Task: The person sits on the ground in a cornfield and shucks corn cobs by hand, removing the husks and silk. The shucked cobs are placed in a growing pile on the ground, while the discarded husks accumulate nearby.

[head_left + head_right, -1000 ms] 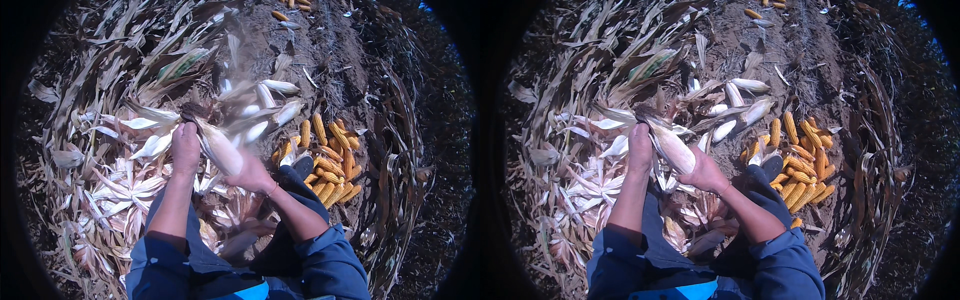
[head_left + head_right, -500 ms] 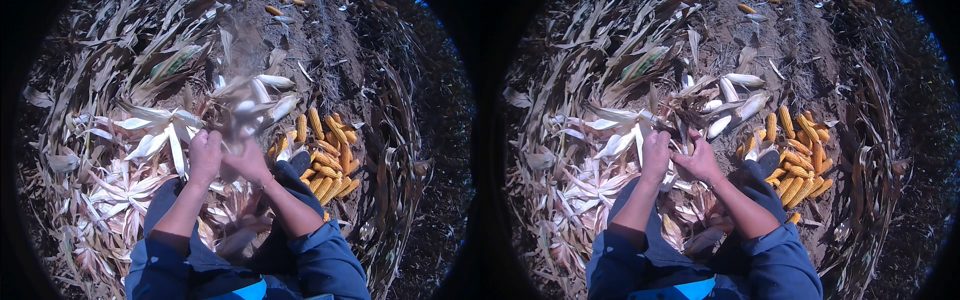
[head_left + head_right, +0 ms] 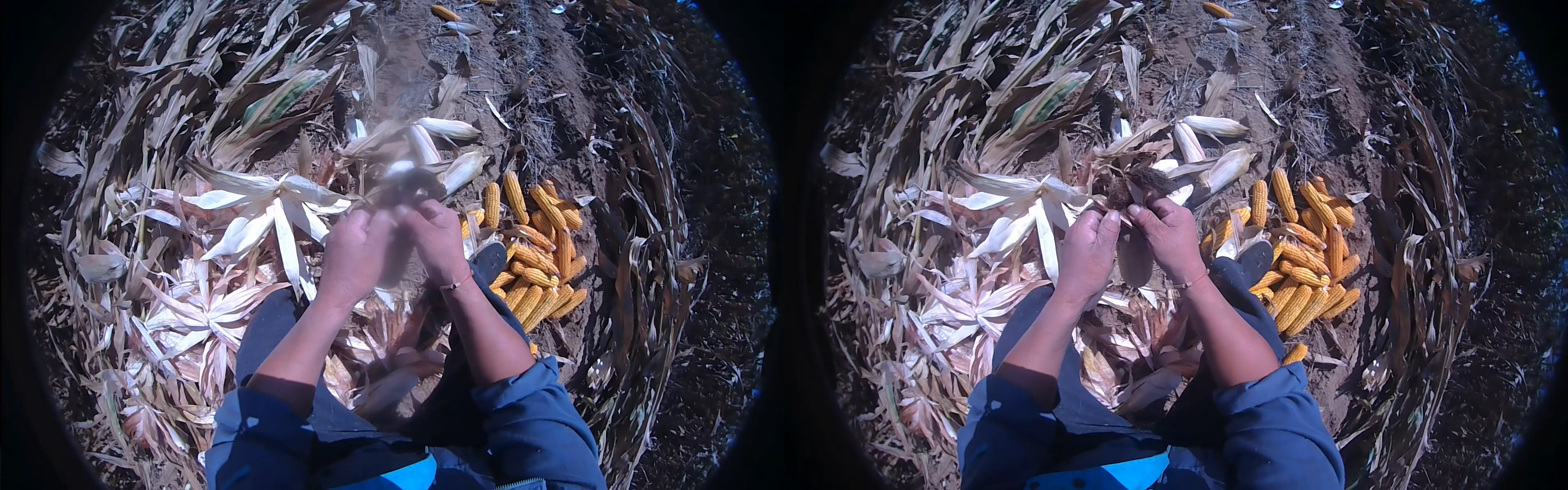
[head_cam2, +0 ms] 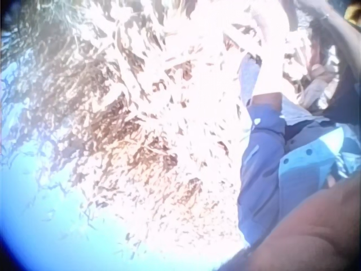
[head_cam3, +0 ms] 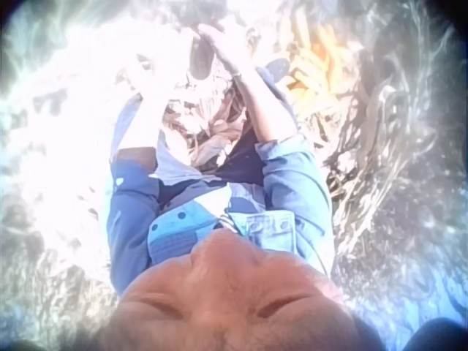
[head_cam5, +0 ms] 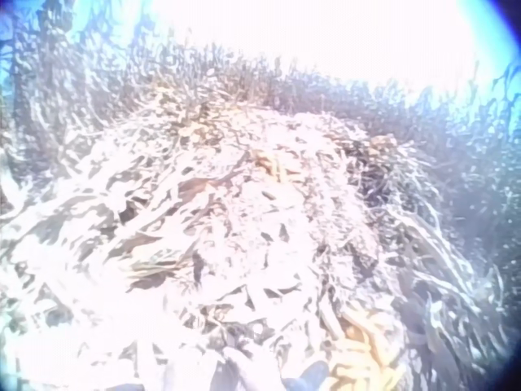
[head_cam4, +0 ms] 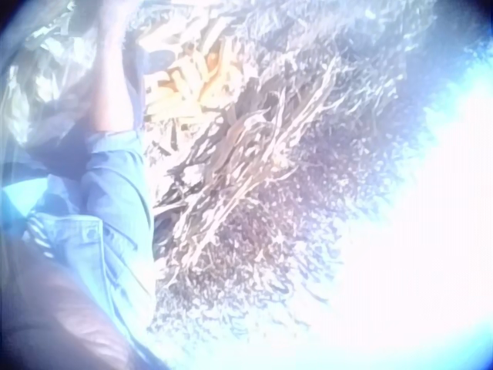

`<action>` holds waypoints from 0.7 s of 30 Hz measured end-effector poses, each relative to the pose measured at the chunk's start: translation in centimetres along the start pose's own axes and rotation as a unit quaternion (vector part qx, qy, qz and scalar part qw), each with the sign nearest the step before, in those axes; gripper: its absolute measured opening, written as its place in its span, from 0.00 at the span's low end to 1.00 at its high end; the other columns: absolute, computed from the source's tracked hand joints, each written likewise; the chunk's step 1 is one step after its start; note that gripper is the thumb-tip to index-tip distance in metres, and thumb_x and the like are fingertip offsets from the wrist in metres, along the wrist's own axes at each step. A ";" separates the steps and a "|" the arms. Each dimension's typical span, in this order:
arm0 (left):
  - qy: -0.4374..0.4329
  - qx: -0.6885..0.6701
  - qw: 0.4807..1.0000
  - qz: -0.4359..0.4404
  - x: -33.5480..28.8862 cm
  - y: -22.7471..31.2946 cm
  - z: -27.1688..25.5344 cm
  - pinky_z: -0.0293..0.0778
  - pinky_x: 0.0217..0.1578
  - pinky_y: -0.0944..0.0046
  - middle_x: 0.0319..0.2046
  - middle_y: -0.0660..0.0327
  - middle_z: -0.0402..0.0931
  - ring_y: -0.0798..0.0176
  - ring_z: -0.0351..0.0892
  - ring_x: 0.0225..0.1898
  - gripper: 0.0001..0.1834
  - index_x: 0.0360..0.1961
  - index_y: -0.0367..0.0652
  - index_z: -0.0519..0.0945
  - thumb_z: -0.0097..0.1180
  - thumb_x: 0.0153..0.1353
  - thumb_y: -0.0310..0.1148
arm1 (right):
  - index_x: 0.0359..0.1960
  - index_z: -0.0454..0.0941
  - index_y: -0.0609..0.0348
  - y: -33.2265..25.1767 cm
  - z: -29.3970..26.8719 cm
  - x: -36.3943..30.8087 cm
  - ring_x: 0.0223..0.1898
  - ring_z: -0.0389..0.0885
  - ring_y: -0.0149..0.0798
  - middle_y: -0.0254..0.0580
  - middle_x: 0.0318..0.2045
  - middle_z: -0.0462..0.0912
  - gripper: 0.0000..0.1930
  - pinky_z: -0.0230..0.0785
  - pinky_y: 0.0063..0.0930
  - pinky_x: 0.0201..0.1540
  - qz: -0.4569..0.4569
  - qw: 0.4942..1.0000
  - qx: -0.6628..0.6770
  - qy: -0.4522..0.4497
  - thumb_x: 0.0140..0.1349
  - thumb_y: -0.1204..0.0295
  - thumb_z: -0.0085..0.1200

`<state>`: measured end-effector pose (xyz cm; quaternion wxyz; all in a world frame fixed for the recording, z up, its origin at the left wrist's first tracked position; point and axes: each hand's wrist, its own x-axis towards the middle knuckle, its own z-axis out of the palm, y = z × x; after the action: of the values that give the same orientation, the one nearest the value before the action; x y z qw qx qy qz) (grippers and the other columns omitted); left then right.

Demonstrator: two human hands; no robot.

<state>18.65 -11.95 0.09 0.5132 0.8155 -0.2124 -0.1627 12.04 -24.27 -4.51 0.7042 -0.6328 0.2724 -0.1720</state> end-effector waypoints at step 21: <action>-0.144 -0.031 0.988 -0.049 -0.5 0.7 0.1 0.74 0.34 0.54 0.26 0.44 0.79 0.47 0.81 0.30 0.22 0.38 0.37 0.79 0.45 0.62 0.46 | 0.27 0.73 0.65 -0.4 -0.5 -0.2 0.26 0.62 0.21 0.28 0.20 0.71 0.14 0.60 0.21 0.27 -0.001 1.000 0.011 -0.014 0.67 0.66 0.52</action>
<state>18.02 -12.02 0.73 0.4939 0.7765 -0.2385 -0.3101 11.60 -24.63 -4.12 0.7148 -0.6275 0.2595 -0.1669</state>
